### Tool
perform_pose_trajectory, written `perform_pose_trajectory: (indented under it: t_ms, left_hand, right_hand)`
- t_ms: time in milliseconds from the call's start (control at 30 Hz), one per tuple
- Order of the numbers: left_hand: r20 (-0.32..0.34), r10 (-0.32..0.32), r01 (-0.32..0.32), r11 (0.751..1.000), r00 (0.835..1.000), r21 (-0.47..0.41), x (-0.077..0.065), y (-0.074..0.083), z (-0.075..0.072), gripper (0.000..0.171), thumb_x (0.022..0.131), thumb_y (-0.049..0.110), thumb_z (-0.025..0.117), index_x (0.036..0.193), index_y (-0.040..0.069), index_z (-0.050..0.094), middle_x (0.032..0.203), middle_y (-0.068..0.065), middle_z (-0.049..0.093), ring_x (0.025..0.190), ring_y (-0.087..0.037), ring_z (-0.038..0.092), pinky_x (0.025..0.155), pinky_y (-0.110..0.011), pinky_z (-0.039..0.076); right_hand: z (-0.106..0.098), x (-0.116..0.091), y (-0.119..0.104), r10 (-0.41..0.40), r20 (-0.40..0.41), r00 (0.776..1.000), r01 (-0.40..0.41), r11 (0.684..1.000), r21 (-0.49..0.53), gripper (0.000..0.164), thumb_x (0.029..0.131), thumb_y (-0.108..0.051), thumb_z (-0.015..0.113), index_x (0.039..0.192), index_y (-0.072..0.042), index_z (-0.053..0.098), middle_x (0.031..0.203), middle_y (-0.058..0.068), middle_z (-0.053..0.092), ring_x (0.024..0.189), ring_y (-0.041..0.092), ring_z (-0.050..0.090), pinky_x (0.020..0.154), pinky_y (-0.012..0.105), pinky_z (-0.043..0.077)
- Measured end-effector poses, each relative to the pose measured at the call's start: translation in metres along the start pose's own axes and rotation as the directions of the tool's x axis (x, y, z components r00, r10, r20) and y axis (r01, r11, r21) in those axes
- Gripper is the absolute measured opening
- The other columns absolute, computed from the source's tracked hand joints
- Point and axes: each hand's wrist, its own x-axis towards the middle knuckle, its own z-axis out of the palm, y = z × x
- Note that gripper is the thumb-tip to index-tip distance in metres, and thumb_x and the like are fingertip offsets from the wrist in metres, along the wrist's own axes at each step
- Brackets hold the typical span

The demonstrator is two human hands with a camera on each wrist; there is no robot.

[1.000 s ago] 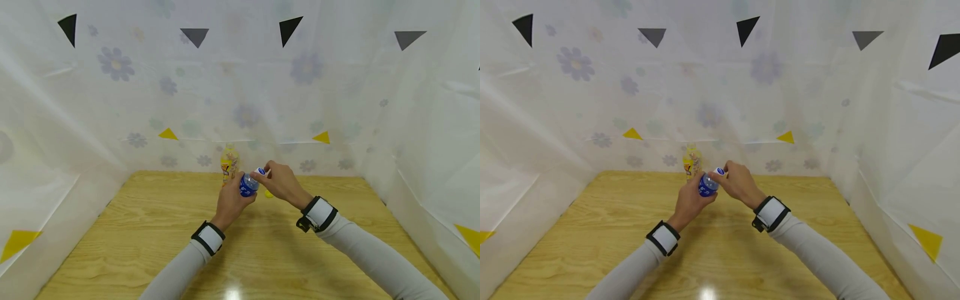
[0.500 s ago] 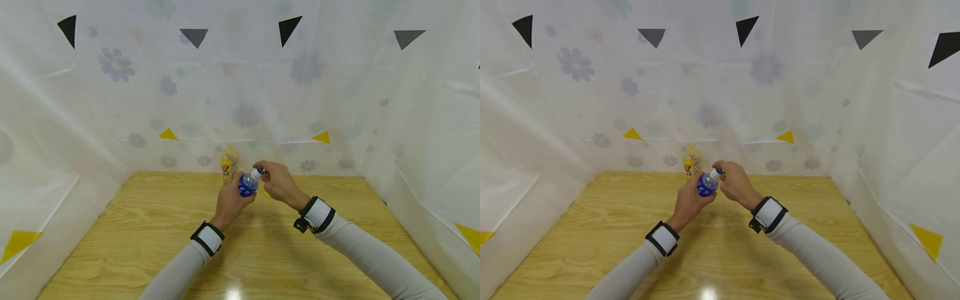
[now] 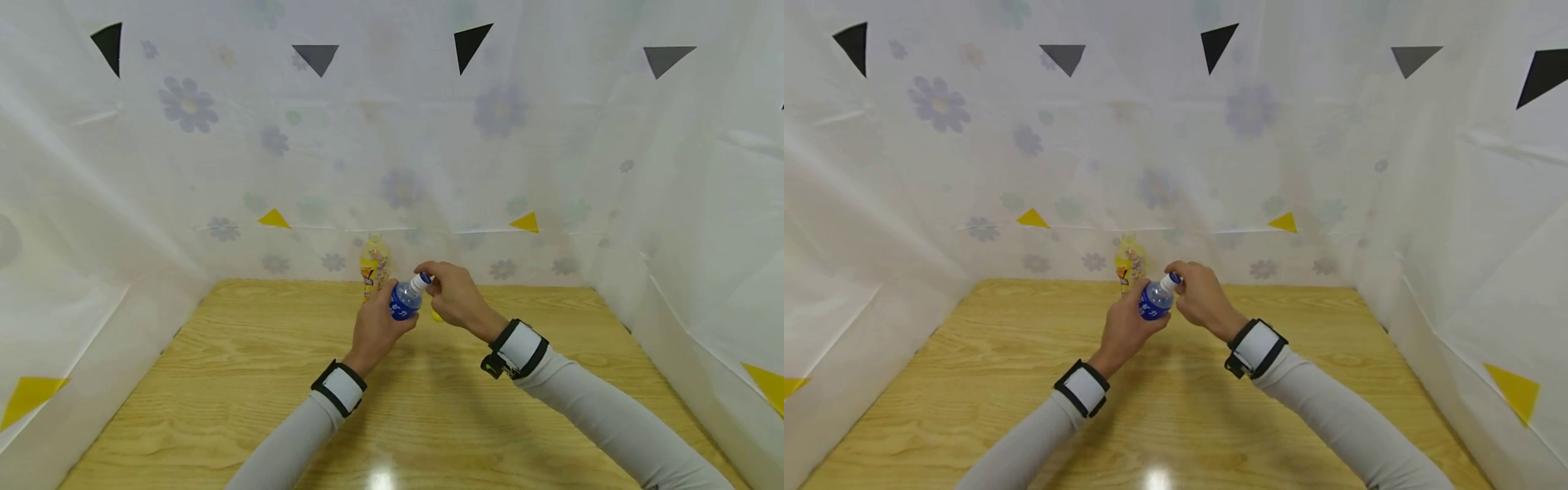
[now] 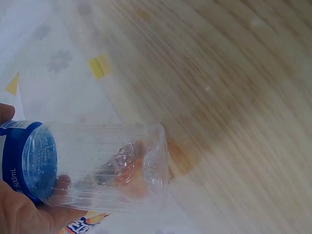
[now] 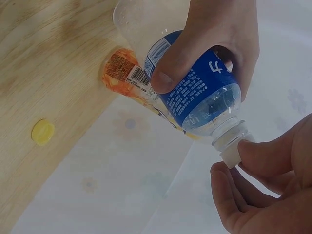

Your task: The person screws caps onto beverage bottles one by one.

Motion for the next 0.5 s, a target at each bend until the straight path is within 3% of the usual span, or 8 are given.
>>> perform_pose_trajectory:
  t_ms: [500]
  left_hand:
    - [0.003, 0.000, 0.000, 1.000, 1.000, -0.002, 0.0001, 0.0012, -0.0007, 0.071, 0.079, 0.030, 0.088, 0.138, 0.012, 0.053, 0.119, -0.013, 0.068, 0.102, -0.028, 0.070, 0.083, -0.046, 0.059]
  right_hand:
    - [0.0030, 0.0000, 0.0003, 0.005, -0.022, 1.000, -0.006, 1.000, -0.029, 0.027, 0.096, 0.001, 0.060, 0.123, 0.003, 0.063, 0.103, 0.017, 0.065, 0.083, 0.025, 0.062, 0.072, 0.040, 0.054]
